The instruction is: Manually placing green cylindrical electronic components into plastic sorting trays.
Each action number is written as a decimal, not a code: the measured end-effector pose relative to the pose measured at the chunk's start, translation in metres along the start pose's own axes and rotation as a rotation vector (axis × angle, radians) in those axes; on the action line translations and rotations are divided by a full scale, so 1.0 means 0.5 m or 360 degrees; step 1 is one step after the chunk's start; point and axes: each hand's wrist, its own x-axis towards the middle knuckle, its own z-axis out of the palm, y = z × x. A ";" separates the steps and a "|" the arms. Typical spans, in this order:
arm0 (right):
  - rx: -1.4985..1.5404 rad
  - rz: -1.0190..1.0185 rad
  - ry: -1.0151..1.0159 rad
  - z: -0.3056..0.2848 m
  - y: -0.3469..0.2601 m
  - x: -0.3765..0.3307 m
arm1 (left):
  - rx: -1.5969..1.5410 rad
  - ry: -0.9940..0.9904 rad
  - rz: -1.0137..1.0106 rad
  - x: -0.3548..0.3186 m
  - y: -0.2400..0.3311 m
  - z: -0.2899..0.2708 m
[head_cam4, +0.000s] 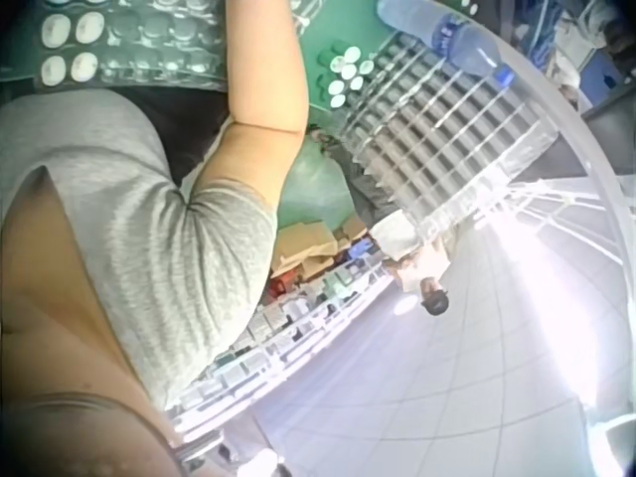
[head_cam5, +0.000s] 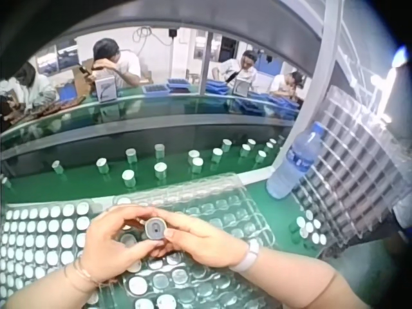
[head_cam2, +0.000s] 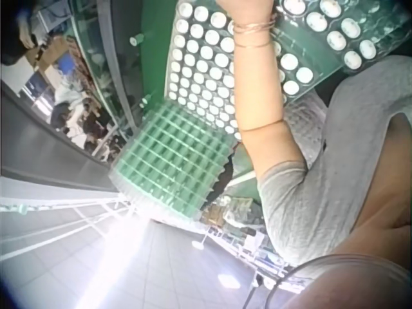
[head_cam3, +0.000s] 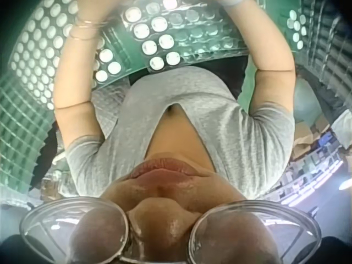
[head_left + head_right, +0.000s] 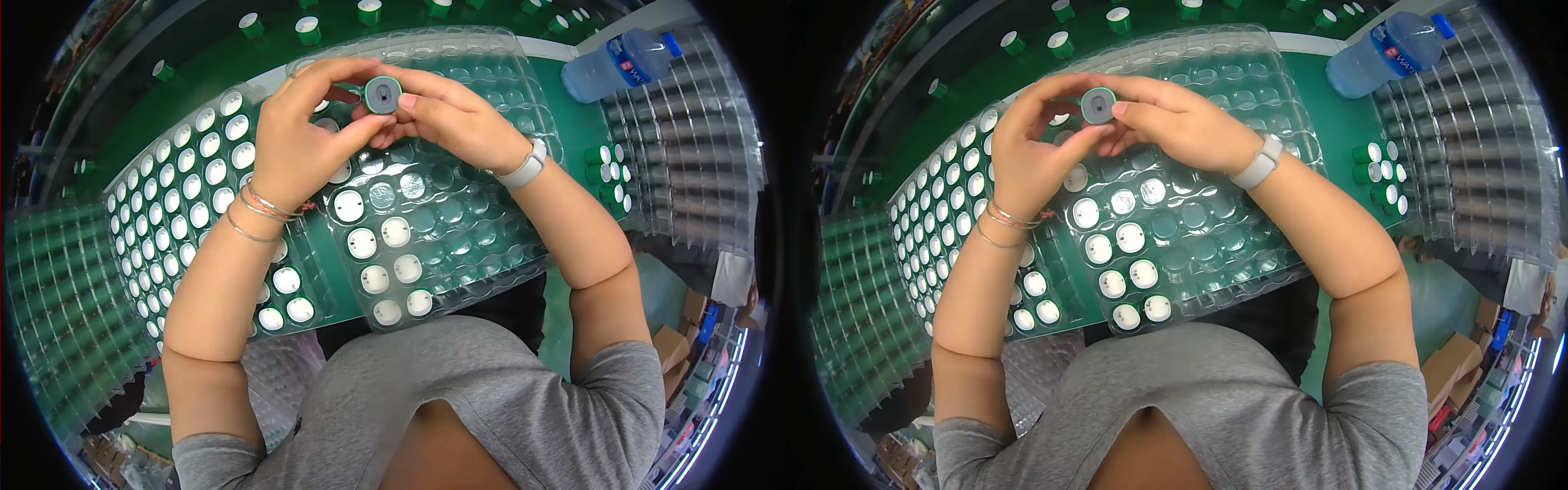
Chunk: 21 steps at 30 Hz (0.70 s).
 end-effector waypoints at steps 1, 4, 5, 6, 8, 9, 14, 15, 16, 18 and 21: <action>0.0003 -0.0004 -0.0012 0.001 -0.001 0.000 | -0.0002 0.0000 -0.0003 -0.001 -0.001 0.000; 0.0027 0.0001 -0.0031 0.010 -0.012 -0.001 | 0.0012 0.0039 0.0065 -0.002 0.000 0.000; 0.0041 0.0002 -0.0034 0.010 -0.015 -0.001 | -0.0032 0.0067 0.0093 0.001 0.002 0.003; 0.0042 0.0003 -0.0031 0.008 -0.012 -0.001 | -0.0075 0.0095 0.0122 0.002 0.004 0.005; -0.0118 -0.0062 0.0029 0.010 -0.005 0.004 | 0.0002 0.0103 0.0161 -0.001 0.005 0.008; -0.0115 -0.0061 0.0031 0.015 -0.010 0.005 | 0.0081 0.0113 0.0201 -0.004 0.005 0.009; -0.0743 -0.0035 0.0357 0.047 -0.009 -0.002 | 0.0410 0.0047 0.0396 -0.003 0.030 0.013; -0.0745 -0.0090 0.0377 0.047 -0.006 -0.003 | 0.0425 0.0069 0.0465 -0.003 0.032 0.013; -0.0746 -0.0091 0.0379 0.048 -0.010 -0.004 | 0.0518 -0.0056 0.0445 -0.006 0.036 0.003; -0.0557 0.0044 0.0416 0.050 -0.019 -0.006 | 0.0493 -0.0062 0.0420 -0.008 0.041 0.002; -0.0338 0.0009 0.0300 0.026 -0.013 -0.005 | 0.0416 -0.0056 0.0413 -0.004 0.039 0.001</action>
